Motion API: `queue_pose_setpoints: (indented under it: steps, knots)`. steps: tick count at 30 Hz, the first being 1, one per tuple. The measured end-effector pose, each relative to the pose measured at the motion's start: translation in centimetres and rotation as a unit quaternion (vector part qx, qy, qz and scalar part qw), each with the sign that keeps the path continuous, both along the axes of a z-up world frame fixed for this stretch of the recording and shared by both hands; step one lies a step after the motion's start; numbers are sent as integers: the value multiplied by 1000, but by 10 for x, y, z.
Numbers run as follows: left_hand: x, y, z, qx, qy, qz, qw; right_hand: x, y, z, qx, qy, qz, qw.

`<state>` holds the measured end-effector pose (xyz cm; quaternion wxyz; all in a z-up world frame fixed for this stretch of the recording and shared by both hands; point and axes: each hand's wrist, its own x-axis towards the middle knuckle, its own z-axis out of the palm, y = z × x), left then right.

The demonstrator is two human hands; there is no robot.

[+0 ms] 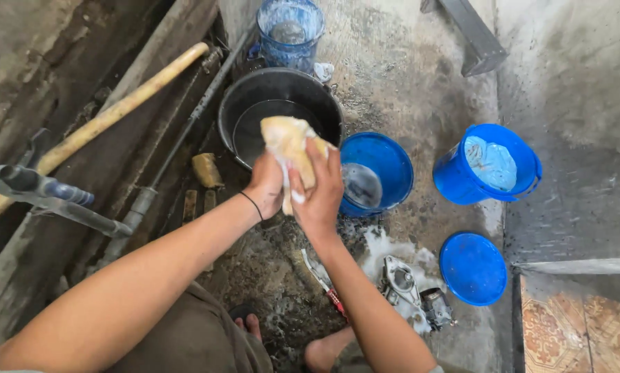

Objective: Washing and scrubbing various mechanical components of an alternator using soapy water, a sponge, and a brush.

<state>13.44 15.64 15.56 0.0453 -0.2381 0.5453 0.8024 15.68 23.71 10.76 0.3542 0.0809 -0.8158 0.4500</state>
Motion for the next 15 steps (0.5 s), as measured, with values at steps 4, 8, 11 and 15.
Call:
queue_pose_setpoints:
  steps: [4,8,11,15]
  knots:
    - [-4,-11,-11,87,5,-61,994,25,19,-20,-6,7,96,995]
    - [-10,-16,-21,204,8,-137,969,-9,62,-34,-54,8,18,998]
    - [5,1,25,224,-5,-109,968,-4,36,15,-101,32,35,994]
    - [-12,-7,-10,220,-56,-90,970,29,19,-12,-54,23,51,997]
